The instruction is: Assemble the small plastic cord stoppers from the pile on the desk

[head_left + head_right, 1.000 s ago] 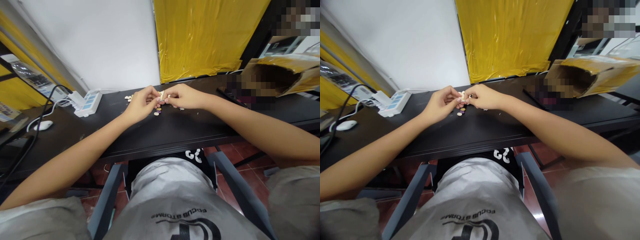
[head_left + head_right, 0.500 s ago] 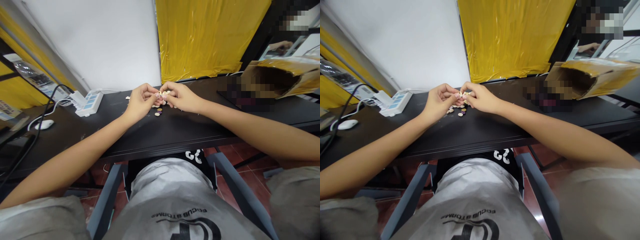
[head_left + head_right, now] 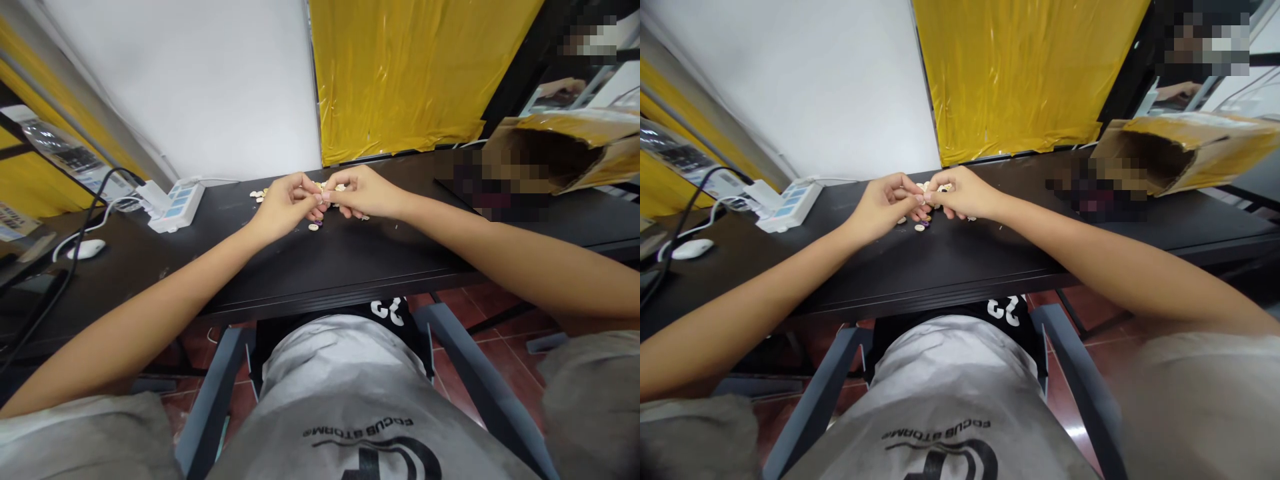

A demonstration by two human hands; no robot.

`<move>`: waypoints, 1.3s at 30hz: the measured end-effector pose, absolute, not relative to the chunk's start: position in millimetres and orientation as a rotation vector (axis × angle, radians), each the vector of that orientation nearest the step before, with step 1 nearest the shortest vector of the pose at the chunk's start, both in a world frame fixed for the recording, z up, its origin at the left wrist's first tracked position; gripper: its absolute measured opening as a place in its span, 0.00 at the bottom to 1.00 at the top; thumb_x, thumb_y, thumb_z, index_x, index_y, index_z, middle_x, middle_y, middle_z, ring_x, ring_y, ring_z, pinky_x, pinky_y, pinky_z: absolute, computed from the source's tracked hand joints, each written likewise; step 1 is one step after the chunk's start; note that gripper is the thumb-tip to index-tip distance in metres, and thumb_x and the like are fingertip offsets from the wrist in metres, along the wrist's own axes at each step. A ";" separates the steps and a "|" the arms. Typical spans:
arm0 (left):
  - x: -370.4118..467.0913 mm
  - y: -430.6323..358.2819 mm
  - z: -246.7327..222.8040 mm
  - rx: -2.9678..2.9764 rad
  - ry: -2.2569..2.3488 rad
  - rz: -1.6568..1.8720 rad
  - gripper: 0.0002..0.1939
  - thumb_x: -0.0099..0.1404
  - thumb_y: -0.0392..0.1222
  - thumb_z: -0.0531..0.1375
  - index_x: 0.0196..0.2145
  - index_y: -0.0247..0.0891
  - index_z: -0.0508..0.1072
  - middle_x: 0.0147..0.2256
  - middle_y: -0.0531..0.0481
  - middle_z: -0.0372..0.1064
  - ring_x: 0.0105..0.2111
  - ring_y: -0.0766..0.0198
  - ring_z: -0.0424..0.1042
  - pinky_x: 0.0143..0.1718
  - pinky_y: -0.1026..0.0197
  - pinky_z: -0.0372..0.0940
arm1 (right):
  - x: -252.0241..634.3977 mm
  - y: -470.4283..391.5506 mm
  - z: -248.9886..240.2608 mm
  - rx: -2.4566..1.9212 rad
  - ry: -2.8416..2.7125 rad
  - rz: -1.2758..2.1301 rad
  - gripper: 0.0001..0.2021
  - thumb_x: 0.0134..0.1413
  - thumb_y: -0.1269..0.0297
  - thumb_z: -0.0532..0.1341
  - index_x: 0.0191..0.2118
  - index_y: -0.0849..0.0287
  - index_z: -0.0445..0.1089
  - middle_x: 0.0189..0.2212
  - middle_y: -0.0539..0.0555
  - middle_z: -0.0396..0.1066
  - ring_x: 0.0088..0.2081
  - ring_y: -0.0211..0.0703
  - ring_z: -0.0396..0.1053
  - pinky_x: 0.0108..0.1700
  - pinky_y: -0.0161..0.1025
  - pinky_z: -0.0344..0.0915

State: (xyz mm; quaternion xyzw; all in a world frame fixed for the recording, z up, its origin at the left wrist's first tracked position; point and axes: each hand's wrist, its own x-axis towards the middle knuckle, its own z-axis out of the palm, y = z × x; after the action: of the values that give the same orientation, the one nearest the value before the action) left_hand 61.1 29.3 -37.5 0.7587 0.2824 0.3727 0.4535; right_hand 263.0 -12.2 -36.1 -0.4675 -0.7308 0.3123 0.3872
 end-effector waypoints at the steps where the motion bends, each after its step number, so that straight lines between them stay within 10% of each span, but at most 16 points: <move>1: 61.0 28.7 -36.3 1.892 0.709 0.910 0.09 0.67 0.27 0.66 0.34 0.36 0.71 0.28 0.49 0.80 0.25 0.65 0.81 0.28 0.66 0.74 | 262.9 -12.3 -34.7 -1.212 -1.856 0.809 0.10 0.71 0.64 0.68 0.36 0.62 0.76 0.15 0.45 0.67 0.13 0.30 0.61 0.16 0.30 0.54; 10: 53.8 32.9 -24.5 2.137 0.922 0.741 0.04 0.63 0.30 0.63 0.32 0.36 0.74 0.29 0.47 0.78 0.27 0.64 0.75 0.26 0.64 0.65 | 281.3 -13.4 -15.5 -1.439 -1.922 0.854 0.10 0.70 0.71 0.65 0.33 0.60 0.76 0.17 0.47 0.71 0.16 0.31 0.61 0.20 0.33 0.55; 39: 27.1 64.0 -23.6 2.701 1.006 0.427 0.13 0.61 0.35 0.63 0.41 0.39 0.85 0.37 0.46 0.82 0.36 0.56 0.77 0.42 0.58 0.67 | 318.4 -11.7 4.5 -1.887 -2.190 0.441 0.16 0.62 0.50 0.70 0.30 0.56 0.81 0.21 0.52 0.73 0.25 0.42 0.69 0.32 0.42 0.61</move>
State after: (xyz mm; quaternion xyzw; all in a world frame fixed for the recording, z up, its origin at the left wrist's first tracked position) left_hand 27.1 64.0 -23.6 0.9210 0.3432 0.1455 0.1136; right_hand 318.4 -11.7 4.5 -0.6413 -0.7446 0.1499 0.1085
